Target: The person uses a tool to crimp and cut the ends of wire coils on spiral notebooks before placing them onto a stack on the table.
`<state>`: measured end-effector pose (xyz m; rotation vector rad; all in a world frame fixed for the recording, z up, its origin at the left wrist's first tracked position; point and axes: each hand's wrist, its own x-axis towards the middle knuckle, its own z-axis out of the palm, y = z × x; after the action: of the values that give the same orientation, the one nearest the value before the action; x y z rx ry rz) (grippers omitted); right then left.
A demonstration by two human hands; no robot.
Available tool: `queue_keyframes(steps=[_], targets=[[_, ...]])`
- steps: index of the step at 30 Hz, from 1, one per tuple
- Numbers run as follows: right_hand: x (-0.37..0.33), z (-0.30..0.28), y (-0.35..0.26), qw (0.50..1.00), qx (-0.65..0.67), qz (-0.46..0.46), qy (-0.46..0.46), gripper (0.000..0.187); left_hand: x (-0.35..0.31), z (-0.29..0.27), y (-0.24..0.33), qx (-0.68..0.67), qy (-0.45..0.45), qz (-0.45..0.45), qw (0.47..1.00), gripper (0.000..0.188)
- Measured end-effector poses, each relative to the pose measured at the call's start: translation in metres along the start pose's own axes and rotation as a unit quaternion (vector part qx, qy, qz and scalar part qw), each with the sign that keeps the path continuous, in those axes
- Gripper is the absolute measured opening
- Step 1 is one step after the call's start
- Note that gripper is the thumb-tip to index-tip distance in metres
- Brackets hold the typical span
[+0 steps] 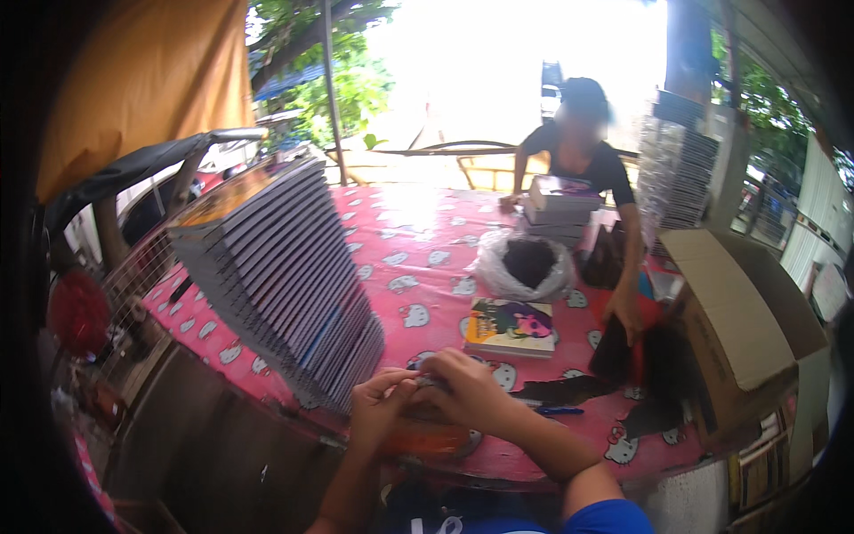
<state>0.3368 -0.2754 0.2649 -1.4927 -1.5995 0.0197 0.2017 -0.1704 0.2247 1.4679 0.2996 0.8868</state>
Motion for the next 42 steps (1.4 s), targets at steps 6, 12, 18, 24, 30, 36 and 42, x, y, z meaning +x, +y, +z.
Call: queue_keyframes(steps=[6,12,18,24,30,36,42], targets=[[0.006,0.0,-0.002,0.994,-0.037,-0.065,0.079,0.02,-0.007,0.0,-0.012,0.076,0.011,0.087,0.993,0.017],[0.003,0.009,-0.004,0.994,-0.01,-0.053,0.093,0.018,-0.01,-0.002,-0.016,0.001,0.037,0.043,0.998,0.018],[0.008,0.01,-0.007,0.993,-0.023,-0.07,0.097,0.014,-0.007,-0.002,-0.017,-0.004,0.042,0.048,0.998,0.021],[0.01,0.015,-0.006,0.997,-0.051,-0.043,0.035,0.021,-0.006,-0.011,-0.022,0.01,0.044,0.013,0.999,0.028],[0.062,-0.059,-0.019,0.974,-0.1,-0.042,-0.201,0.034,-0.011,-0.087,0.097,0.309,0.229,0.363,0.849,0.043],[0.286,-0.101,-0.026,0.944,0.165,-0.199,0.207,0.031,0.097,-0.205,0.206,0.119,0.417,0.268,0.86,0.082],[0.346,0.035,0.005,0.987,0.053,-0.046,0.146,0.043,0.135,-0.215,0.199,0.239,0.412,0.226,0.85,0.084]])
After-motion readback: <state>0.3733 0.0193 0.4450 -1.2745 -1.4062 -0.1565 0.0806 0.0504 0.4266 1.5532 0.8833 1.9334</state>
